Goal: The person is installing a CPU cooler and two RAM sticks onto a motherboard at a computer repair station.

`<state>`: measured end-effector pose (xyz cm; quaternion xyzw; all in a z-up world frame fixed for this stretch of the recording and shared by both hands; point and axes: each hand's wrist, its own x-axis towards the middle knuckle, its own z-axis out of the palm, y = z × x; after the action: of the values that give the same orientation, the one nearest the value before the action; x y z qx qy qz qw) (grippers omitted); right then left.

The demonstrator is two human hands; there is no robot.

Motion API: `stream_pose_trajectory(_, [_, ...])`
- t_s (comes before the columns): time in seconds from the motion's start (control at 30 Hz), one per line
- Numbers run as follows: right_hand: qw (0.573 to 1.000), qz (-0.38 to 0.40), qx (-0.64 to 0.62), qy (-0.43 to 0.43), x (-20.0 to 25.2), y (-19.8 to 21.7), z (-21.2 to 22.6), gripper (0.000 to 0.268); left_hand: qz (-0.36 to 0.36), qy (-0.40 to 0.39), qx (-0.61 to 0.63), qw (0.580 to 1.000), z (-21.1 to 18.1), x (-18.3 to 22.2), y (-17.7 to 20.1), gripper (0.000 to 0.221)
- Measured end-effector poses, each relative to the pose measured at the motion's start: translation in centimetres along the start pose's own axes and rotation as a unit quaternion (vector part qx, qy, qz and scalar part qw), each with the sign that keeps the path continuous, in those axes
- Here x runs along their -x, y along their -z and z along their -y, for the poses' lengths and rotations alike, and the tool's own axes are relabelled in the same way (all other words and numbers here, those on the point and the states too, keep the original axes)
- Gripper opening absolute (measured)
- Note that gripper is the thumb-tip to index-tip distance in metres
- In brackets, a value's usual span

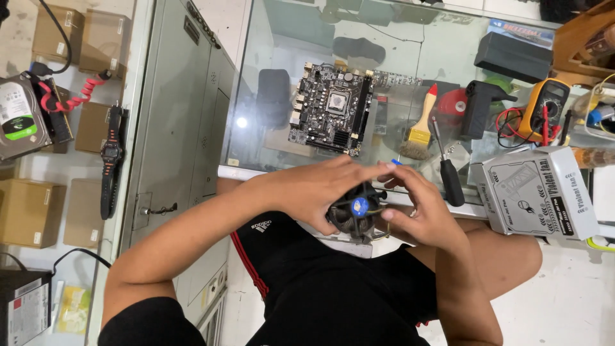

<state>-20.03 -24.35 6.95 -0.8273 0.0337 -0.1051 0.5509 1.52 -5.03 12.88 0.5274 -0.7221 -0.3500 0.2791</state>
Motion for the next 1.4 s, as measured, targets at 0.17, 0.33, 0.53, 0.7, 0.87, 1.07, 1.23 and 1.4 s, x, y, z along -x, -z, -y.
stream_pose_trajectory(0.17, [0.972,-0.225,-0.025,-0.054,2.4,-1.9,-1.8,0.044,-0.146,0.062,-0.057,0.986,2.1,0.6,-2.4,0.128])
stream_pose_trajectory(0.33, [0.94,-0.329,0.002,-0.091,2.4,-6.6,-2.1,0.03,-0.429,0.138,-0.167,0.877,4.8,-1.3,-8.5,0.126])
stream_pose_trajectory(0.53, [0.961,-0.235,0.145,-0.013,-1.8,-7.9,2.7,0.066,-0.651,0.219,-0.2,0.699,5.2,-4.7,-12.9,0.138])
stream_pose_trajectory(0.7, [0.982,-0.147,0.1,-0.057,-3.7,-7.2,3.3,0.079,-0.7,0.217,-0.215,0.645,5.0,-6.7,-13.8,0.123])
stream_pose_trajectory(0.87, [0.978,-0.139,0.142,-0.065,-3.9,-5.7,1.8,0.08,-0.692,0.172,-0.164,0.682,4.9,-8.0,-13.9,0.122])
stream_pose_trajectory(1.07, [0.966,-0.149,0.202,-0.066,-5.4,-4.6,-0.2,0.097,-0.637,0.142,-0.092,0.752,6.4,-8.0,-14.2,0.123])
stream_pose_trajectory(1.23, [0.949,-0.122,0.274,-0.093,-8.1,-3.8,-1.5,0.112,-0.578,0.143,-0.061,0.801,7.9,-7.0,-13.7,0.114])
stream_pose_trajectory(1.4, [0.946,-0.067,0.286,-0.134,-11.2,-3.0,-4.1,0.098,-0.531,0.153,0.018,0.833,9.3,-6.0,-12.0,0.106])
